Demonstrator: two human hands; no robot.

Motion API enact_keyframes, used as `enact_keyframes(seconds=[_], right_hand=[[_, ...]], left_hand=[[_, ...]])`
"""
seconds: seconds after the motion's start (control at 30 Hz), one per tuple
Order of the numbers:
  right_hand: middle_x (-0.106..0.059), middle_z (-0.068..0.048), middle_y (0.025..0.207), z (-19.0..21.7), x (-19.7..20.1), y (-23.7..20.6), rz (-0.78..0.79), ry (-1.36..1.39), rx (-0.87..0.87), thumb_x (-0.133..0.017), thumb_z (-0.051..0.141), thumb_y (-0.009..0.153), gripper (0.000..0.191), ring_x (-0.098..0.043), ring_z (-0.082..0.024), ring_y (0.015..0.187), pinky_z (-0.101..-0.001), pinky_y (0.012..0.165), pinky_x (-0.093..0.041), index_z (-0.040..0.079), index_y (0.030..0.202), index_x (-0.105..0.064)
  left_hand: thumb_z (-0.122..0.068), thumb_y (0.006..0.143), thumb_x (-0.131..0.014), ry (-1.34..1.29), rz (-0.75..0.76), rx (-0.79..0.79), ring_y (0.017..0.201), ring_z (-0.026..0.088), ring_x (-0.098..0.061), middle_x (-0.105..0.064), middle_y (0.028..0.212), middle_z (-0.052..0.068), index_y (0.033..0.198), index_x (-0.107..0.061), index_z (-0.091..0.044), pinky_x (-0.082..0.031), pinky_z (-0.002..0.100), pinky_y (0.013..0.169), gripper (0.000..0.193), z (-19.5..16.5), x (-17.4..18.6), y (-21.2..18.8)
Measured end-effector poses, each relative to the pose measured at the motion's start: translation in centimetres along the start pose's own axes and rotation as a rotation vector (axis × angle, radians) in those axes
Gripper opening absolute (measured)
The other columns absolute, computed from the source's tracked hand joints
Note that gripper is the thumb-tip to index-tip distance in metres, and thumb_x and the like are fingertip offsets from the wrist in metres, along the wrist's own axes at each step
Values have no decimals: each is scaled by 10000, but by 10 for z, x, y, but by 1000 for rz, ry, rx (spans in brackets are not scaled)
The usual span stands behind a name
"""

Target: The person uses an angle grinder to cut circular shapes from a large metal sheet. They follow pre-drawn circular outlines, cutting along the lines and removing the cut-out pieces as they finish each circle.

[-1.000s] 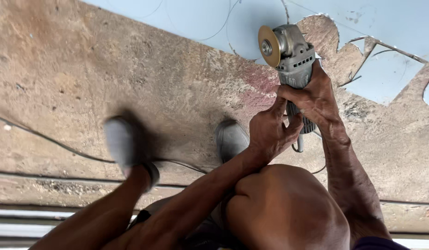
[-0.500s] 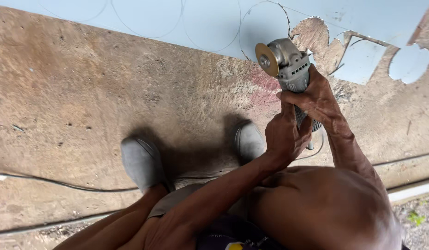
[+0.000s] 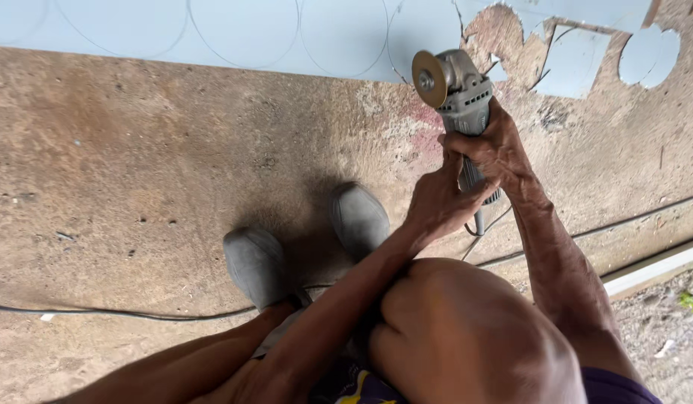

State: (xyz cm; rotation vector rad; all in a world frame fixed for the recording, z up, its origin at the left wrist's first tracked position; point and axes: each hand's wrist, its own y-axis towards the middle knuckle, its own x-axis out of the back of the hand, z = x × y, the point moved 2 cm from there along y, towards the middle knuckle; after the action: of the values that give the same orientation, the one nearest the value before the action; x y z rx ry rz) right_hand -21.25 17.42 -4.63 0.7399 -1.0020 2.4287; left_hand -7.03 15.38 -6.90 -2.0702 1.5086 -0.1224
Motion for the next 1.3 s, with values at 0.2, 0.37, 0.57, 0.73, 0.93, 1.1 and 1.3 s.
enact_keyframes(seconds=[0.2, 0.37, 0.57, 0.73, 0.93, 1.1, 1.3], right_hand=[[-685, -142, 1075, -3, -3, 22, 116, 8, -51, -839, 227, 727, 771, -712, -272, 928, -402, 796, -666, -28, 1369, -498], [-697, -149, 1082, -10, -4, 36, 113, -63, -44, -860, 278, 741, 810, -729, -275, 954, -394, 817, -658, -41, 1385, -484], [-714, -185, 1116, -22, -7, 45, 163, -104, -79, -874, 302, 713, 855, -741, -298, 981, -415, 841, -650, -47, 1383, -473], [-726, -203, 1139, -24, -5, 50, 168, -136, -94, -885, 312, 718, 877, -747, -315, 1003, -418, 862, -642, -43, 1409, -478], [-735, -219, 1097, -19, -1, 54, 196, -205, -20, -869, 327, 747, 933, -763, -337, 965, -425, 836, -652, -49, 1481, -432], [-738, -233, 1067, -21, 1, 56, 200, -255, -42, -878, 350, 758, 839, -770, -346, 928, -439, 813, -667, -66, 1366, -477], [-732, -237, 1062, -24, 0, 57, 206, -254, -3, -881, 338, 766, 845, -766, -345, 915, -438, 797, -666, -75, 1380, -472]], left_hand=[[-602, 939, -564, -38, -26, -143, 856, 446, -746, -717, 1030, 303, 1649, 35, -8, -635, 500, 795, 1102, 10, 9, 2], [-612, 929, -529, -95, -14, -37, 818, 430, -759, -715, 974, 289, 1649, 86, -18, -644, 487, 781, 1118, 11, 7, 12], [-572, 923, -566, -107, -77, 31, 708, 414, -750, -720, 894, 293, 1655, 27, -4, -625, 490, 666, 1100, 3, 9, 15], [-527, 923, -598, -122, -86, 24, 692, 421, -730, -721, 895, 286, 1662, 2, 1, -617, 490, 649, 1088, 2, 11, 19], [-508, 918, -634, -126, -113, 30, 643, 393, -724, -713, 873, 286, 1654, -20, 13, -604, 484, 606, 1091, -2, 8, 20], [-504, 919, -634, -158, -103, 16, 623, 380, -718, -726, 864, 274, 1659, -55, 4, -595, 482, 615, 1068, -2, 8, 21], [-510, 928, -614, -176, -94, 16, 625, 380, -718, -716, 877, 284, 1666, -9, 4, -609, 473, 625, 1084, -4, 11, 22]])
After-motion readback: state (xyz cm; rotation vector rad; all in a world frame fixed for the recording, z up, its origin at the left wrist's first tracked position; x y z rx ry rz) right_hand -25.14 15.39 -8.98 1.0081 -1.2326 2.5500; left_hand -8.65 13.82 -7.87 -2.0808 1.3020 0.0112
